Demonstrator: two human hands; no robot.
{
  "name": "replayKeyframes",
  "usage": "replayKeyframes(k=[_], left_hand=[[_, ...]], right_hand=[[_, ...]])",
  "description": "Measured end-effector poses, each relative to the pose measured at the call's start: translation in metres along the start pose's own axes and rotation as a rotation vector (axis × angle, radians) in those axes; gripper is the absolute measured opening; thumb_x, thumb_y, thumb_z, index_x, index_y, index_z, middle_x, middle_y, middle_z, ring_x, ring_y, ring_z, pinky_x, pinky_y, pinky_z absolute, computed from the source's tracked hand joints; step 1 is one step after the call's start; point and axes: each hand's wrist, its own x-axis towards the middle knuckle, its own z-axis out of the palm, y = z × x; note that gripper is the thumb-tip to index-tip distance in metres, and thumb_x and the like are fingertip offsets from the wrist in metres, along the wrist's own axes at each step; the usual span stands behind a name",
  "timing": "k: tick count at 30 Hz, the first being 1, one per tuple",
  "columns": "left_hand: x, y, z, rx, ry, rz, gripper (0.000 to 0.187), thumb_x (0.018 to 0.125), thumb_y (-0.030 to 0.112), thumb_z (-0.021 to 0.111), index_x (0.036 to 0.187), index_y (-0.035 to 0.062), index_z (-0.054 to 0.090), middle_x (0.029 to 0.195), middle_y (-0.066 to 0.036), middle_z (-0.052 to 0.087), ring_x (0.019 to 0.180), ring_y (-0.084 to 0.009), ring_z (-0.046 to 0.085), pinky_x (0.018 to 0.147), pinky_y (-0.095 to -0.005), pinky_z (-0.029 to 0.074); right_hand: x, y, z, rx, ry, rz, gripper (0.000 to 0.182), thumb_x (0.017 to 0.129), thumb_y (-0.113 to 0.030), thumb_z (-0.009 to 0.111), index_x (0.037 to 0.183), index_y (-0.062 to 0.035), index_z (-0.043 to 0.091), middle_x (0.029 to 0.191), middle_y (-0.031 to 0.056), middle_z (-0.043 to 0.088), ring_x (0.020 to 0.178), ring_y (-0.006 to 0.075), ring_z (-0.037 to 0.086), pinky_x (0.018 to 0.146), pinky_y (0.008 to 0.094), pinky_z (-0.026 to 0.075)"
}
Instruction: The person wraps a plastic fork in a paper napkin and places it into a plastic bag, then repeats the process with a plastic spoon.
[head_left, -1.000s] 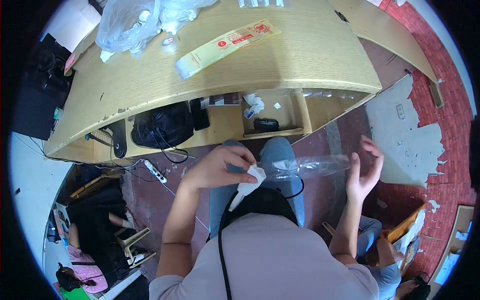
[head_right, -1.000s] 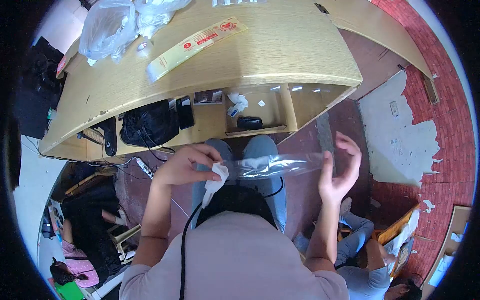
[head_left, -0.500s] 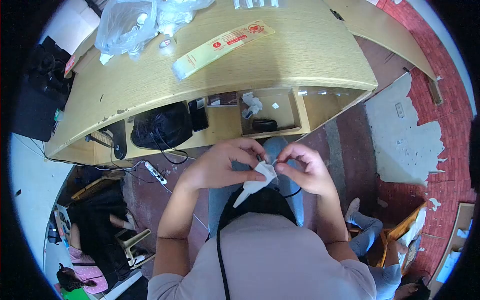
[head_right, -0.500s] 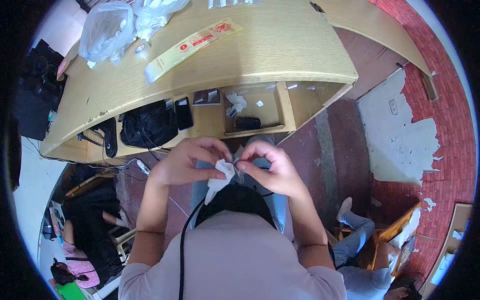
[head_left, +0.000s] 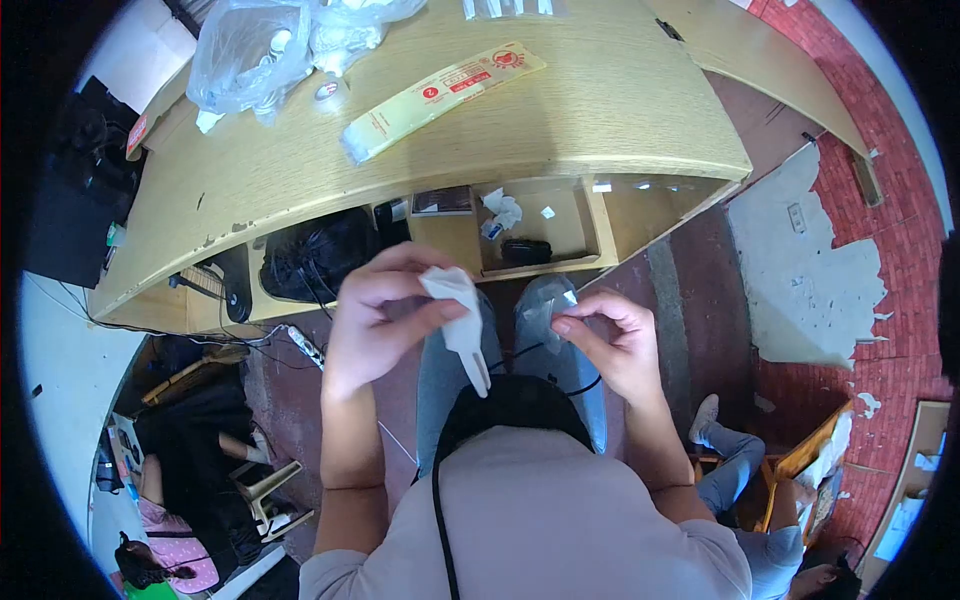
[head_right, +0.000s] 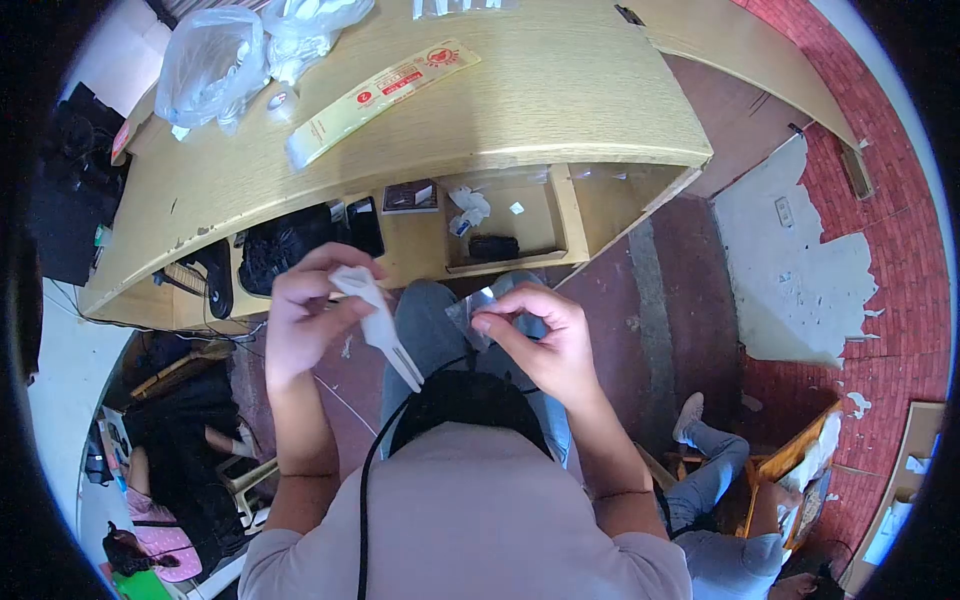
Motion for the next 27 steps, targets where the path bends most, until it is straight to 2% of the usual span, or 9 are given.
replayKeyframes(k=[2, 6, 12, 14, 18, 20, 27], left_hand=[[-0.009, 0.009, -0.004, -0.050, 0.246, -0.084, 0.015, 0.071, -0.006, 0.068, 0.086, -0.0050, 0.067, 0.101, -0.012, 0.059, 0.087, -0.0179, 0.061, 0.077, -0.0280, 0.049], [-0.016, 0.020, 0.002, -0.194, 0.443, 0.009, 0.013, 0.075, -0.008, 0.063, 0.087, -0.0074, 0.065, 0.101, -0.015, 0.058, 0.086, -0.0212, 0.061, 0.075, -0.0296, 0.051], [-0.021, 0.016, 0.007, -0.206, 0.494, 0.079, 0.014, 0.076, -0.005, 0.064, 0.089, -0.0059, 0.065, 0.100, -0.015, 0.057, 0.086, -0.0217, 0.061, 0.074, -0.0312, 0.052], [-0.020, 0.016, 0.010, -0.186, 0.484, 0.073, 0.014, 0.076, -0.005, 0.064, 0.090, -0.0056, 0.065, 0.100, -0.015, 0.057, 0.086, -0.0221, 0.061, 0.074, -0.0314, 0.052], [-0.021, 0.014, 0.015, -0.195, 0.466, 0.055, 0.015, 0.076, -0.003, 0.065, 0.091, -0.0054, 0.065, 0.101, -0.015, 0.057, 0.086, -0.0228, 0.062, 0.075, -0.0320, 0.052], [-0.020, 0.011, 0.016, -0.173, 0.451, 0.068, 0.016, 0.076, -0.003, 0.066, 0.092, -0.0053, 0.065, 0.101, -0.015, 0.057, 0.086, -0.0230, 0.062, 0.075, -0.0321, 0.052], [-0.022, 0.016, 0.018, -0.265, 0.623, 0.086, 0.013, 0.079, -0.004, 0.060, 0.092, -0.0050, 0.064, 0.100, -0.017, 0.057, 0.086, -0.0218, 0.060, 0.076, -0.0316, 0.050]], right_hand=[[-0.003, 0.005, 0.003, 0.092, 0.077, 0.000, 0.009, 0.076, 0.005, 0.068, 0.083, 0.0006, 0.064, 0.082, 0.0074, 0.065, 0.073, 0.0111, 0.058, 0.066, 0.0234, 0.045], [-0.005, 0.006, 0.006, 0.134, 0.148, 0.046, 0.011, 0.075, 0.005, 0.069, 0.085, 0.0006, 0.065, 0.083, 0.0069, 0.065, 0.073, 0.0105, 0.058, 0.066, 0.0222, 0.044], [-0.007, 0.011, 0.006, 0.190, 0.164, 0.009, 0.014, 0.076, 0.007, 0.068, 0.088, 0.0003, 0.067, 0.085, 0.0064, 0.065, 0.073, 0.0079, 0.057, 0.066, 0.0202, 0.044], [-0.009, 0.009, 0.010, 0.276, 0.256, 0.093, 0.012, 0.076, 0.008, 0.068, 0.086, 0.0007, 0.066, 0.085, 0.0060, 0.065, 0.073, 0.0068, 0.057, 0.066, 0.0196, 0.044], [-0.002, 0.003, 0.010, 0.213, 0.230, 0.140, 0.012, 0.076, 0.008, 0.068, 0.084, 0.0000, 0.065, 0.084, 0.0055, 0.065, 0.075, 0.0065, 0.058, 0.066, 0.0191, 0.045], [-0.003, 0.008, 0.007, 0.289, 0.172, 0.112, 0.013, 0.077, 0.007, 0.067, 0.088, 0.0007, 0.065, 0.085, 0.0060, 0.065, 0.077, 0.0073, 0.059, 0.068, 0.0195, 0.046], [0.000, 0.004, 0.013, 0.211, 0.156, 0.045, 0.014, 0.078, 0.006, 0.066, 0.091, 0.0006, 0.064, 0.092, 0.0092, 0.065, 0.082, 0.0105, 0.060, 0.073, 0.0218, 0.047]])
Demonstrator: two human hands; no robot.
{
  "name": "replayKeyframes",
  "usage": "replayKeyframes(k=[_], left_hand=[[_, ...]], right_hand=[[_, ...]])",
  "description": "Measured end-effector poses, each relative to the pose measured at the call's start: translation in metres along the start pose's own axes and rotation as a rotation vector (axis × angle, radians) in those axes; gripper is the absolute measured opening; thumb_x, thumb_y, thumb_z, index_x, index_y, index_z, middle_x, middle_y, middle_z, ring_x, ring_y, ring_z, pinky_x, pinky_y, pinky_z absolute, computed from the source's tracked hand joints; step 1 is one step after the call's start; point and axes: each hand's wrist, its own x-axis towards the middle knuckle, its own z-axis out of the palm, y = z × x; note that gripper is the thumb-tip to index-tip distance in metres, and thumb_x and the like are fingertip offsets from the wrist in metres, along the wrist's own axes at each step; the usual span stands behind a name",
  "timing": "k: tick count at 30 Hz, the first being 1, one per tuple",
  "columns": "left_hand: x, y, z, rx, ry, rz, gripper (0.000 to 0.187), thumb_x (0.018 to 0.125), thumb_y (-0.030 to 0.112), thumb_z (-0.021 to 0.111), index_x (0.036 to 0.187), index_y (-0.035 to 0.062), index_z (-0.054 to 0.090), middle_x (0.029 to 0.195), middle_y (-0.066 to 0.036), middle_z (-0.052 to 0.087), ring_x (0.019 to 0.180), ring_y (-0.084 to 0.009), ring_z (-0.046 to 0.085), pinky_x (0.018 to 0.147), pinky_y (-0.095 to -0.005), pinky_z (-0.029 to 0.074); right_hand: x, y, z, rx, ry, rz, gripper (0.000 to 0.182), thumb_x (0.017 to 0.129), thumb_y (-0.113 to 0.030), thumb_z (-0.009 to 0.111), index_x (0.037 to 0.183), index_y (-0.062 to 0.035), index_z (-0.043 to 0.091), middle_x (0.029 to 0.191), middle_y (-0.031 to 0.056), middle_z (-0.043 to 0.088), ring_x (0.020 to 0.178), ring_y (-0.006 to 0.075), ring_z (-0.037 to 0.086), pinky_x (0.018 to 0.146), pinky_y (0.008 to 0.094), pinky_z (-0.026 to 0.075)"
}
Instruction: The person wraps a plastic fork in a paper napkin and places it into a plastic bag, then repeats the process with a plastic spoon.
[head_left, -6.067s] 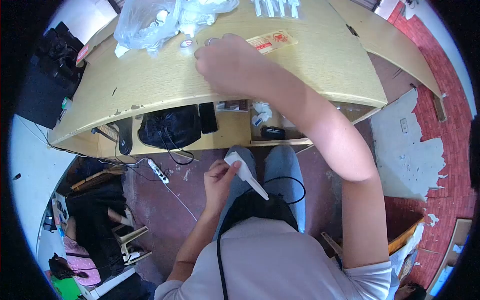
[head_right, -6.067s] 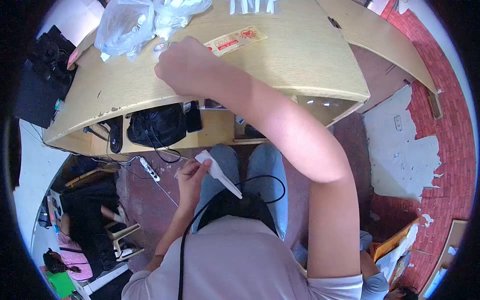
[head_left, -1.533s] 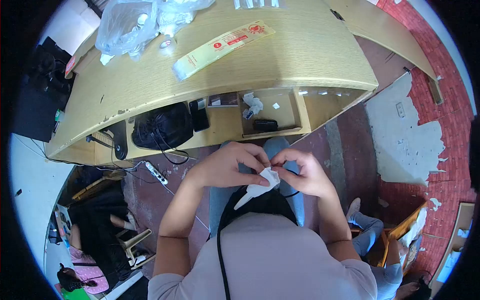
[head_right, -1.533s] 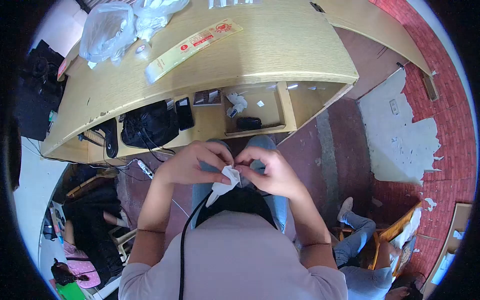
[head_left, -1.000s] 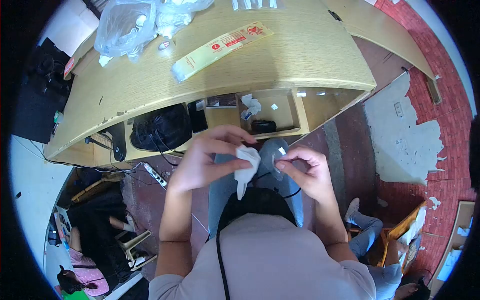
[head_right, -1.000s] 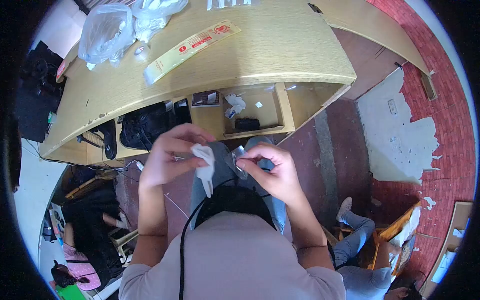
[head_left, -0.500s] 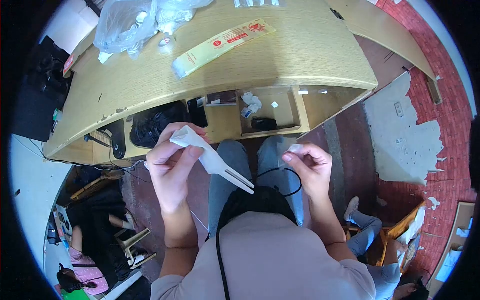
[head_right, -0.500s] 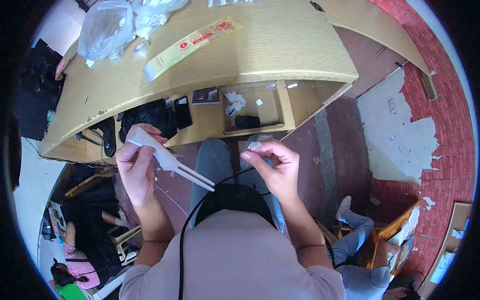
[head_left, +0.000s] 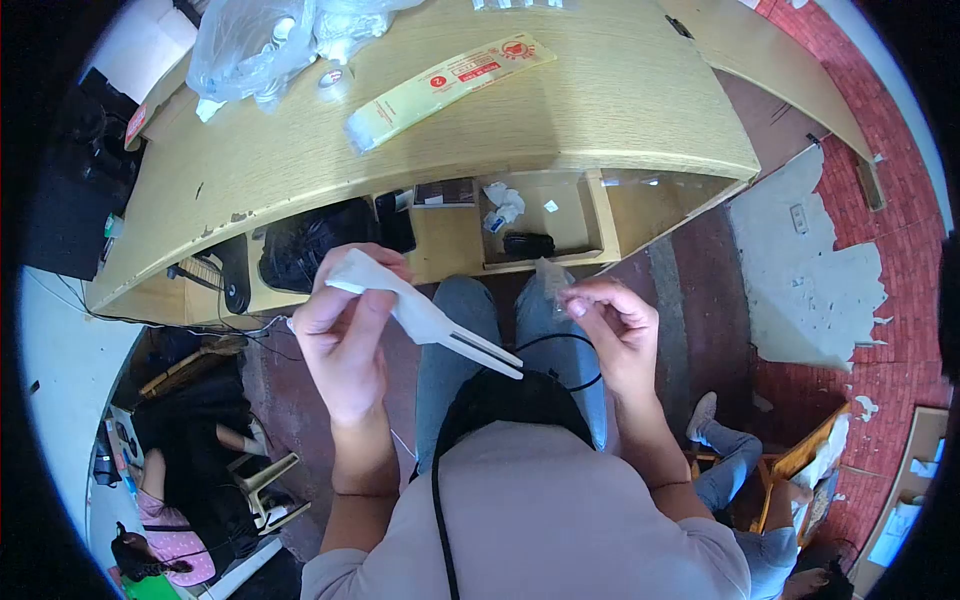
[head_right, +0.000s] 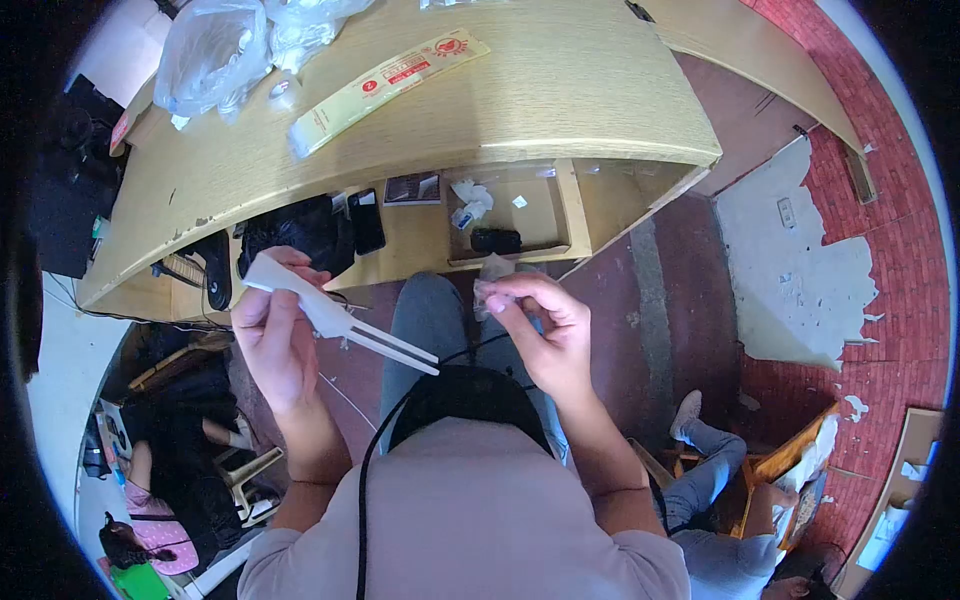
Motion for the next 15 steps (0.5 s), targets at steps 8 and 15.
replayKeyframes(k=[8, 15], left_hand=[[0.003, 0.001, 0.013, -0.155, 0.200, 0.088, 0.016, 0.089, 0.004, 0.052, 0.099, -0.0061, 0.061, 0.104, -0.018, 0.057, 0.095, -0.0221, 0.056, 0.083, -0.0360, 0.049], [0.010, -0.005, 0.024, -0.058, 0.156, 0.149, 0.025, 0.095, 0.013, 0.045, 0.108, -0.0054, 0.055, 0.113, -0.016, 0.054, 0.100, -0.0184, 0.056, 0.088, -0.0393, 0.049]], right_hand=[[-0.005, 0.001, 0.001, -0.050, -0.046, -0.005, 0.016, 0.076, 0.005, 0.068, 0.091, -0.0005, 0.066, 0.090, 0.0082, 0.065, 0.082, 0.0130, 0.061, 0.073, 0.0249, 0.048], [-0.003, -0.005, 0.004, -0.152, -0.065, -0.113, 0.015, 0.074, 0.005, 0.070, 0.086, -0.0015, 0.067, 0.085, 0.0081, 0.066, 0.080, 0.0139, 0.061, 0.072, 0.0249, 0.048]])
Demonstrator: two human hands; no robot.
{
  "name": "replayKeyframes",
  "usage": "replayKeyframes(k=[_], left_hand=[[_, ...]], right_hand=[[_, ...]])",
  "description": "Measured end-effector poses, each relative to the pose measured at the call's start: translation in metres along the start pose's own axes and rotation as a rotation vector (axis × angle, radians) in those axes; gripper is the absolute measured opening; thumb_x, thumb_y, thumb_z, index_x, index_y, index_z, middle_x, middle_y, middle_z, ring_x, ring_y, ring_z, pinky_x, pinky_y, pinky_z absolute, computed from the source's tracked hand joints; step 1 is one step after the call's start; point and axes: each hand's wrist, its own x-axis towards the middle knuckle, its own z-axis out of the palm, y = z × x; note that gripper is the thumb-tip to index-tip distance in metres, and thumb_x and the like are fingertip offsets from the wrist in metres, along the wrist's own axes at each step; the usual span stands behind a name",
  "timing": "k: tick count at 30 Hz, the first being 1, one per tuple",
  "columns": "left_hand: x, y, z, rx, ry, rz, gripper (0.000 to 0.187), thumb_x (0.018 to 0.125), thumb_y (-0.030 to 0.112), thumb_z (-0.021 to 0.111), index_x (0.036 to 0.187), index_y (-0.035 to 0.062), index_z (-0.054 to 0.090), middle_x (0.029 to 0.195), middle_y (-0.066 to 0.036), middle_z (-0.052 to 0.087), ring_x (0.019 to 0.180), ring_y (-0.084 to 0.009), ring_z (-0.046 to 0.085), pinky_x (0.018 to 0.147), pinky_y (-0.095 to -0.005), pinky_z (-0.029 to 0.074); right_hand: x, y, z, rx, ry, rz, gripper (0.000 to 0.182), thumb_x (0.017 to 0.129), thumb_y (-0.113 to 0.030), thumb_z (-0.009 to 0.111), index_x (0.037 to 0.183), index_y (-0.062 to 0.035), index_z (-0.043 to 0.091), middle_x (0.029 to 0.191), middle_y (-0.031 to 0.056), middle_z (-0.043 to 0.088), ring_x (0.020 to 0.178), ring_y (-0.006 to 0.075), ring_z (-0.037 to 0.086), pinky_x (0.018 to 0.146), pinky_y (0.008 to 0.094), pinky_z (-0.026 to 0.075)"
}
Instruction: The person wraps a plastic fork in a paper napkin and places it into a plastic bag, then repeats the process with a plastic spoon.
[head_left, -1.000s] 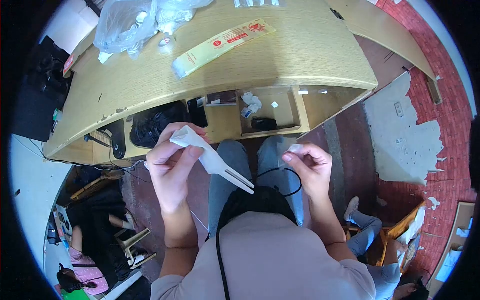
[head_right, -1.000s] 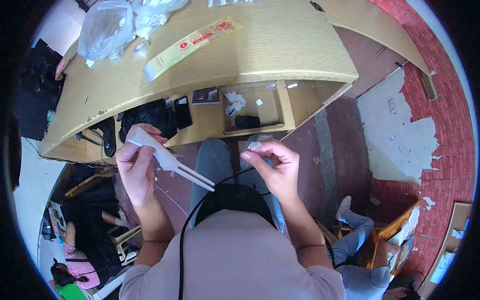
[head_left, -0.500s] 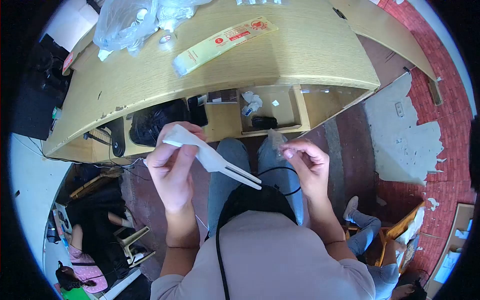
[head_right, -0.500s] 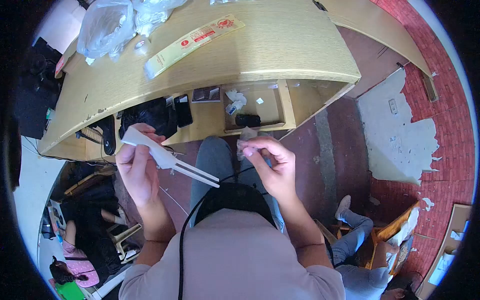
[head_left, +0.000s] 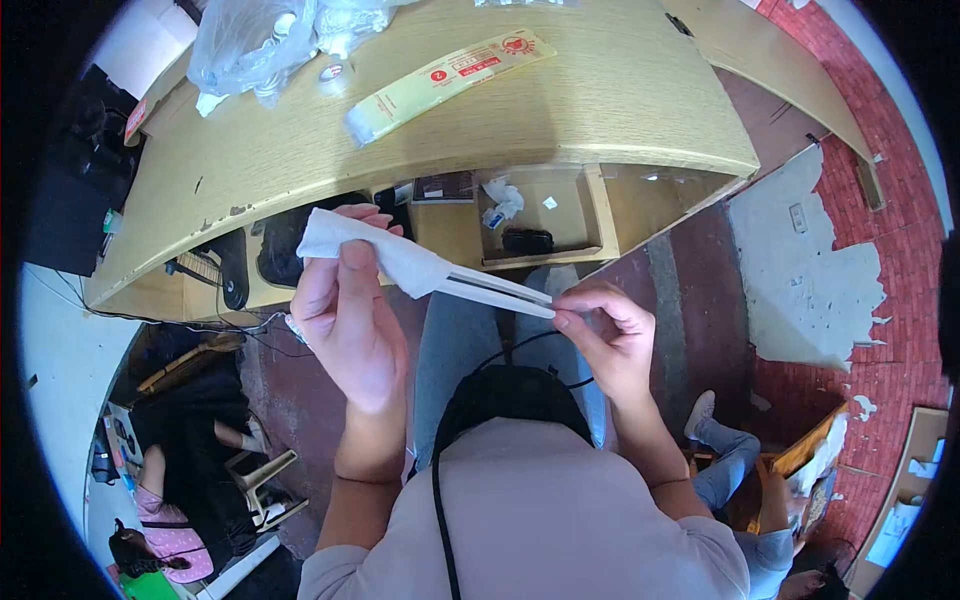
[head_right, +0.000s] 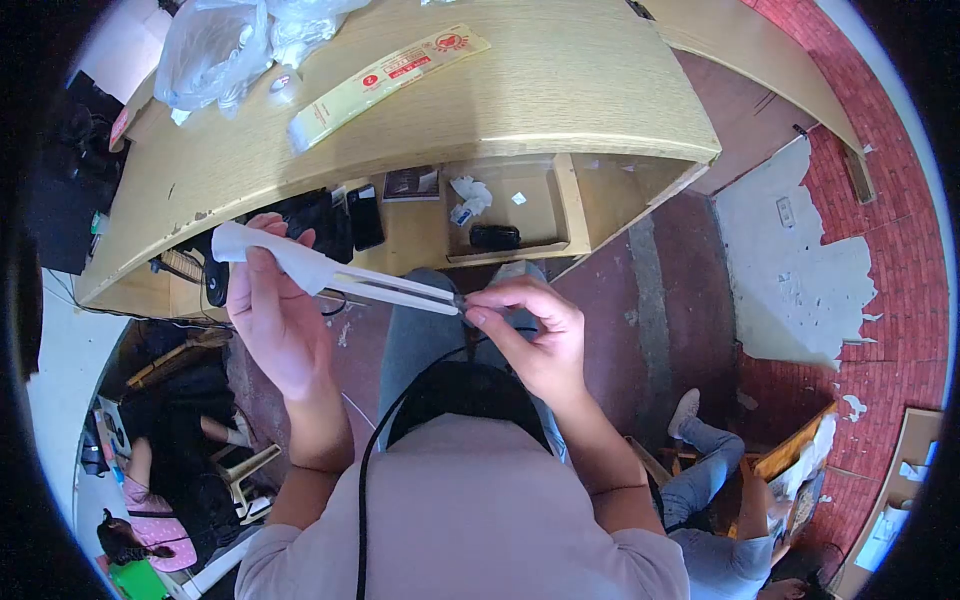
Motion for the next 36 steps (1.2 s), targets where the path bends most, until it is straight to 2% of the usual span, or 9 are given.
replayKeyframes(k=[12, 18, 23, 26, 29, 36], left_hand=[[-0.005, -0.008, -0.002, 0.067, 0.029, 0.051, 0.022, 0.094, 0.010, 0.045, 0.104, -0.0061, 0.057, 0.114, -0.017, 0.053, 0.101, -0.0196, 0.055, 0.091, -0.0403, 0.048], [-0.009, -0.010, -0.004, 0.142, -0.009, 0.166, 0.021, 0.093, 0.008, 0.046, 0.099, -0.0076, 0.058, 0.114, -0.017, 0.050, 0.098, -0.0206, 0.055, 0.090, -0.0413, 0.047], [-0.011, -0.006, -0.005, 0.252, -0.039, 0.278, 0.028, 0.089, 0.019, 0.056, 0.096, -0.0076, 0.059, 0.107, -0.015, 0.049, 0.089, -0.0176, 0.054, 0.088, -0.0423, 0.046], [-0.011, -0.006, -0.007, 0.256, -0.050, 0.297, 0.032, 0.089, 0.024, 0.057, 0.095, -0.0076, 0.059, 0.104, -0.014, 0.048, 0.083, -0.0176, 0.055, 0.086, -0.0426, 0.047], [-0.011, -0.005, -0.004, 0.250, -0.041, 0.282, 0.035, 0.089, 0.027, 0.056, 0.094, -0.0075, 0.059, 0.103, -0.014, 0.047, 0.077, -0.0175, 0.056, 0.085, -0.0426, 0.047], [-0.014, -0.009, -0.004, 0.255, -0.060, 0.293, 0.035, 0.089, 0.029, 0.057, 0.091, -0.0058, 0.059, 0.103, -0.014, 0.048, 0.073, -0.0174, 0.056, 0.084, -0.0421, 0.047]], right_hand=[[0.001, 0.000, 0.002, 0.005, -0.014, -0.048, 0.016, 0.073, 0.007, 0.069, 0.087, -0.0008, 0.066, 0.086, 0.0094, 0.066, 0.078, 0.0143, 0.062, 0.070, 0.0250, 0.050], [0.003, -0.001, 0.003, -0.001, -0.016, -0.046, 0.016, 0.073, 0.008, 0.068, 0.087, 0.0000, 0.066, 0.086, 0.0099, 0.065, 0.078, 0.0148, 0.062, 0.070, 0.0256, 0.050], [0.003, 0.001, 0.004, 0.009, 0.014, 0.000, 0.015, 0.073, 0.007, 0.069, 0.086, -0.0004, 0.066, 0.086, 0.0088, 0.066, 0.080, 0.0136, 0.062, 0.072, 0.0248, 0.048], [0.002, 0.000, 0.005, 0.055, 0.041, 0.072, 0.015, 0.074, 0.007, 0.069, 0.086, -0.0007, 0.066, 0.086, 0.0082, 0.066, 0.080, 0.0130, 0.061, 0.073, 0.0246, 0.047], [0.003, 0.003, 0.004, 0.051, 0.026, 0.025, 0.015, 0.074, 0.007, 0.069, 0.087, -0.0006, 0.066, 0.086, 0.0080, 0.066, 0.081, 0.0129, 0.061, 0.073, 0.0249, 0.048], [0.002, 0.002, 0.006, 0.075, 0.039, 0.057, 0.017, 0.074, 0.007, 0.069, 0.089, 0.0000, 0.066, 0.088, 0.0083, 0.066, 0.082, 0.0132, 0.061, 0.073, 0.0247, 0.048]])
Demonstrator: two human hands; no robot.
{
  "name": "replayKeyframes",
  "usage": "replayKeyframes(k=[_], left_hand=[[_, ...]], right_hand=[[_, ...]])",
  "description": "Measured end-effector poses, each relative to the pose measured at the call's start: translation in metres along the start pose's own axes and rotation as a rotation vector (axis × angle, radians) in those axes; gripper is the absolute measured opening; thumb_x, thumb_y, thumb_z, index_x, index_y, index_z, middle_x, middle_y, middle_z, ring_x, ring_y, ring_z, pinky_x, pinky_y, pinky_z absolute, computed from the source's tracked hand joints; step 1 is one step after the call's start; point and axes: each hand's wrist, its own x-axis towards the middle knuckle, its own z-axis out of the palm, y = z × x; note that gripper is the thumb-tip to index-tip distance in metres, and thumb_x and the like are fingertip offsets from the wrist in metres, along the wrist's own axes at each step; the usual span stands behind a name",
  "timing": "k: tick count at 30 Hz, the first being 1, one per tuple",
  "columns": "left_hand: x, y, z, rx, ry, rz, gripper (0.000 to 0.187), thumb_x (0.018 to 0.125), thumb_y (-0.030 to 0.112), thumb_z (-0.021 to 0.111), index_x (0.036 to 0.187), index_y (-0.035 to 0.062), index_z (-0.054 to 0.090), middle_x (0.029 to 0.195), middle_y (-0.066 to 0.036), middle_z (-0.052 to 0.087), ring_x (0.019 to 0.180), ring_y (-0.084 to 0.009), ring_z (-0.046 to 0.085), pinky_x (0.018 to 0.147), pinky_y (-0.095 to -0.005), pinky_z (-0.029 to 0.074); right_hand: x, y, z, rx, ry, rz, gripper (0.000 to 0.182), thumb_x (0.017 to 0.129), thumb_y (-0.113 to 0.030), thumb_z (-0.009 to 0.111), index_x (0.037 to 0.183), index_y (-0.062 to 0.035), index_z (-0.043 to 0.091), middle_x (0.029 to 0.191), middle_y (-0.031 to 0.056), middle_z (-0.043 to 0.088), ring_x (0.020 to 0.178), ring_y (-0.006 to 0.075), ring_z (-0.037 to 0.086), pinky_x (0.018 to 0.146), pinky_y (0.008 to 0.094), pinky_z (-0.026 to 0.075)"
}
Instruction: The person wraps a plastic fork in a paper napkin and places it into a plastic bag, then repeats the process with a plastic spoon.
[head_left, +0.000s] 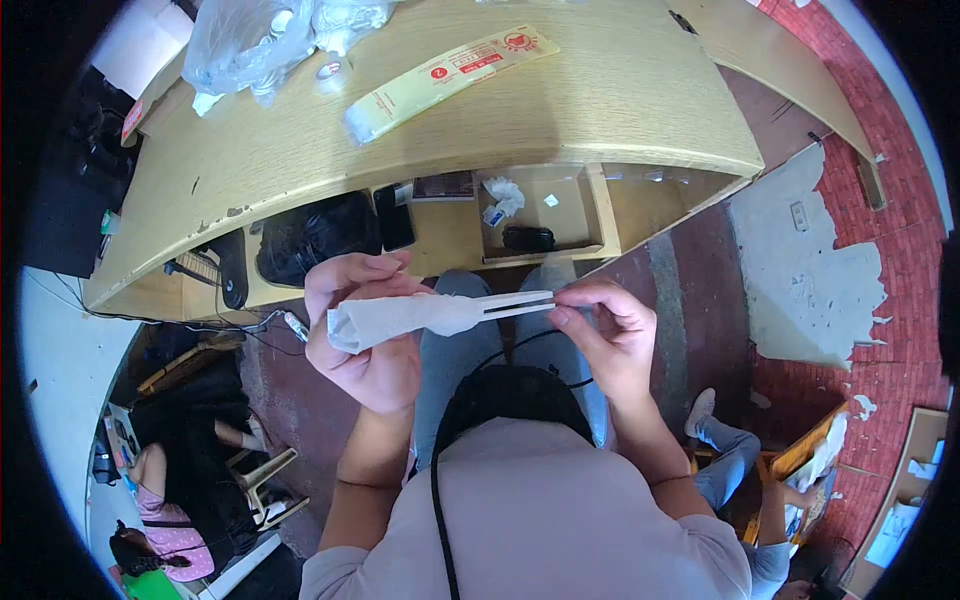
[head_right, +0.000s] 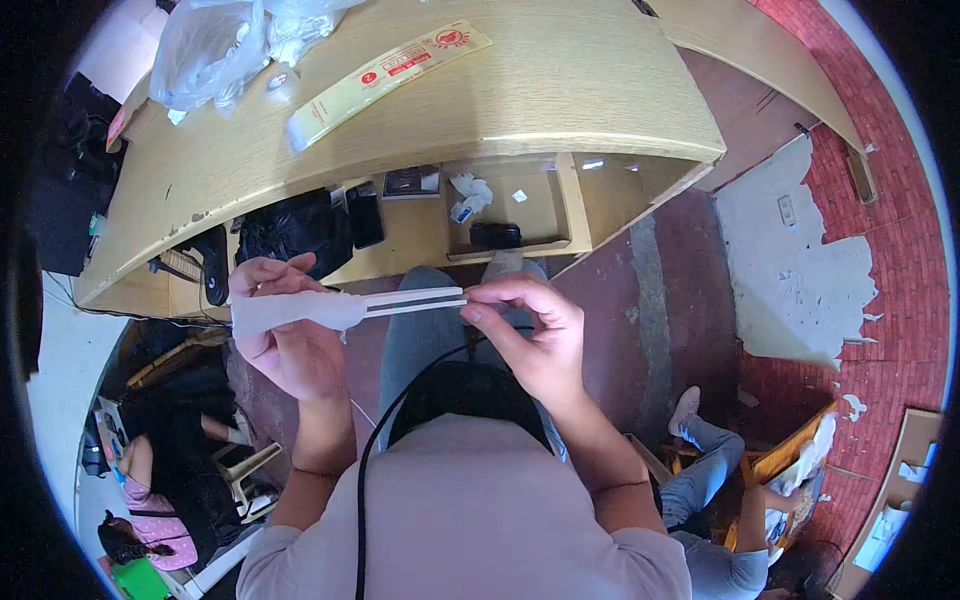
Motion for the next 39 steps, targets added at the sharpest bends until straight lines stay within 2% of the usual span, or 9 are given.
replayKeyframes(k=[9, 12, 20, 29, 39], left_hand=[[-0.0037, 0.0010, -0.0016, 0.076, 0.007, 0.054, 0.030, 0.087, 0.028, 0.059, 0.087, -0.0022, 0.060, 0.099, -0.011, 0.046, 0.068, -0.0169, 0.056, 0.082, -0.0419, 0.048], [-0.0034, -0.0006, -0.0009, -0.018, 0.004, 0.093, 0.027, 0.087, 0.026, 0.059, 0.084, -0.0007, 0.059, 0.098, -0.009, 0.046, 0.067, -0.0168, 0.054, 0.082, -0.0421, 0.048], [-0.0009, 0.0015, 0.0013, -0.104, 0.025, 0.045, 0.022, 0.087, 0.023, 0.057, 0.078, 0.0024, 0.057, 0.096, -0.006, 0.047, 0.059, -0.0152, 0.050, 0.075, -0.0409, 0.046], [0.0026, 0.0015, 0.0002, -0.099, 0.019, 0.061, 0.015, 0.086, 0.017, 0.057, 0.079, 0.0034, 0.058, 0.095, -0.006, 0.047, 0.058, -0.0152, 0.050, 0.076, -0.0409, 0.045], [0.0020, -0.0048, -0.0030, -0.119, -0.043, 0.100, 0.014, 0.087, 0.017, 0.056, 0.083, 0.0039, 0.059, 0.099, -0.007, 0.047, 0.059, -0.0149, 0.052, 0.078, -0.0415, 0.045]], right_hand=[[0.0014, -0.0035, 0.0032, 0.079, 0.013, 0.032, 0.019, 0.076, 0.009, 0.067, 0.094, 0.0019, 0.064, 0.093, 0.0101, 0.064, 0.086, 0.0146, 0.061, 0.078, 0.0261, 0.050], [0.0014, -0.0010, 0.0033, 0.125, -0.006, 0.034, 0.020, 0.077, 0.009, 0.066, 0.095, 0.0028, 0.063, 0.093, 0.0103, 0.064, 0.086, 0.0148, 0.061, 0.078, 0.0265, 0.050], [0.0028, 0.0013, -0.0011, 0.226, -0.055, 0.111, 0.018, 0.080, 0.010, 0.062, 0.096, 0.0031, 0.062, 0.094, 0.0103, 0.064, 0.086, 0.0143, 0.060, 0.076, 0.0263, 0.050], [0.0014, -0.0009, -0.0011, 0.179, -0.075, 0.066, 0.017, 0.080, 0.010, 0.062, 0.096, 0.0033, 0.062, 0.093, 0.0108, 0.064, 0.087, 0.0155, 0.061, 0.078, 0.0277, 0.051], [0.0010, -0.0035, -0.0026, 0.159, -0.094, 0.060, 0.018, 0.079, 0.010, 0.063, 0.096, 0.0049, 0.061, 0.093, 0.0115, 0.063, 0.086, 0.0164, 0.062, 0.078, 0.0288, 0.052]])
